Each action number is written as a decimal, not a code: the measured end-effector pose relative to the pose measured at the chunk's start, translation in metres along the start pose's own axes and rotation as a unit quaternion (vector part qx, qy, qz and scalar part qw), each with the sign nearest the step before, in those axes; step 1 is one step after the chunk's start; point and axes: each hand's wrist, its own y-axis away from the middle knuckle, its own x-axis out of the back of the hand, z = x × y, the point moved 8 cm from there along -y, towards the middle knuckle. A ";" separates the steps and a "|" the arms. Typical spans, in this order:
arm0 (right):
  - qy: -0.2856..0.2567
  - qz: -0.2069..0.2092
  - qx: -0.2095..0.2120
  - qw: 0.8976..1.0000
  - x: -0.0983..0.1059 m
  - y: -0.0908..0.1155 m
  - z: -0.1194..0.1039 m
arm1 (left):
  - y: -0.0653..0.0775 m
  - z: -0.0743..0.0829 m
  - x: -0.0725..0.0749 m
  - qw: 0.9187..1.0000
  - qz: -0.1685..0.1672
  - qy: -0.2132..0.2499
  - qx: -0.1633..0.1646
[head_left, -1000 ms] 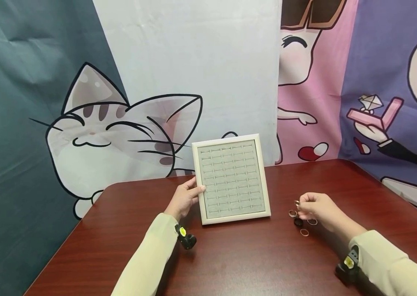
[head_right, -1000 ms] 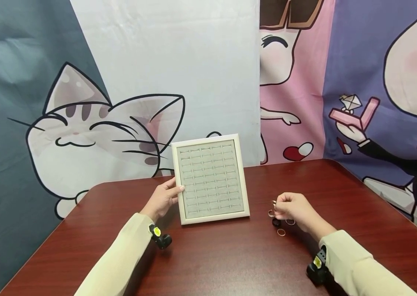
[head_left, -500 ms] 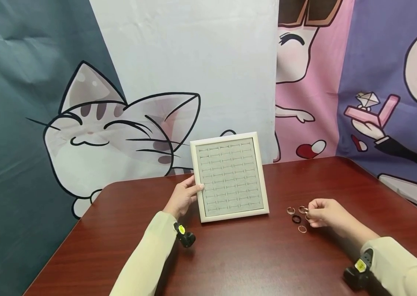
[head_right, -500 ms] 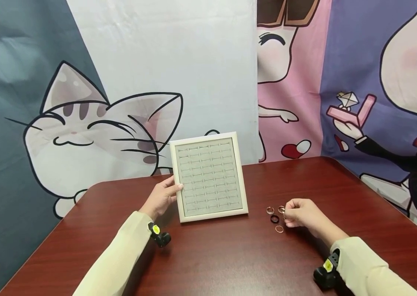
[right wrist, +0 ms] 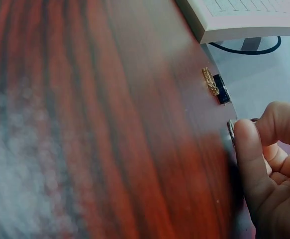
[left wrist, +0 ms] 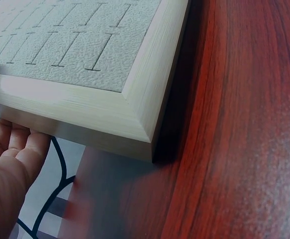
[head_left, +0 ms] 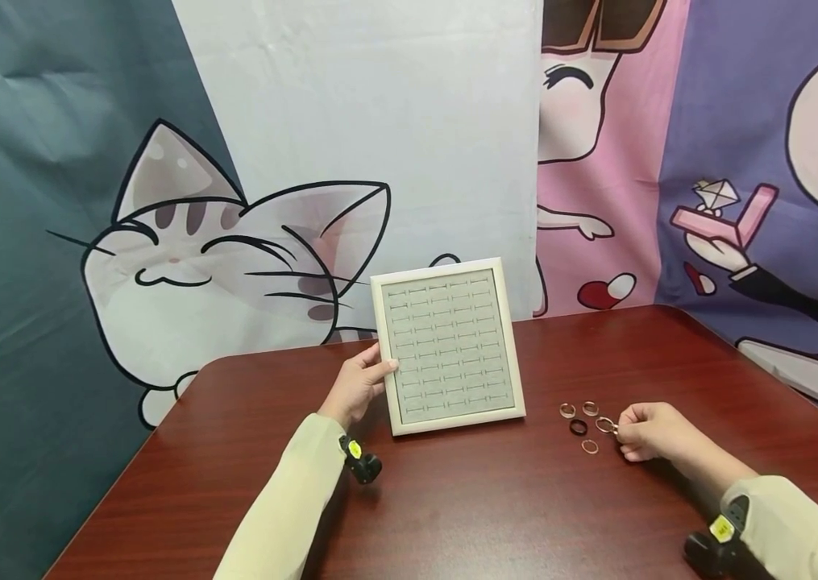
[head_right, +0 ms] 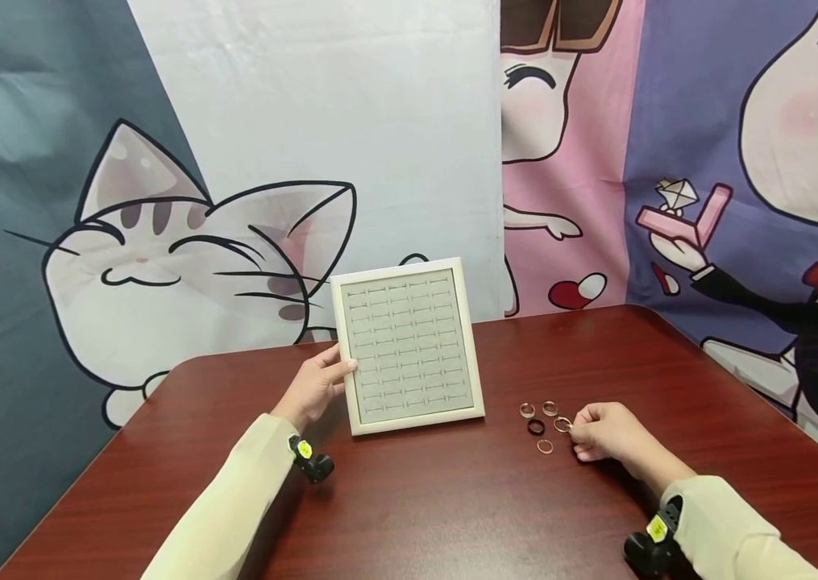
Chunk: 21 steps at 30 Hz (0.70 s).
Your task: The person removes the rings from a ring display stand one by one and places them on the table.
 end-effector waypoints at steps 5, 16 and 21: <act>0.006 -0.001 -0.003 1.000 -0.001 0.000 0.001 | 0.000 -0.001 0.000 1.000 -0.001 -0.001 -0.004; 0.025 0.002 -0.013 1.000 0.001 0.000 0.002 | 0.000 -0.002 0.000 1.000 0.005 0.006 0.000; 0.034 -0.001 -0.018 0.999 0.001 -0.001 0.001 | -0.001 -0.001 0.000 1.000 0.003 0.005 -0.004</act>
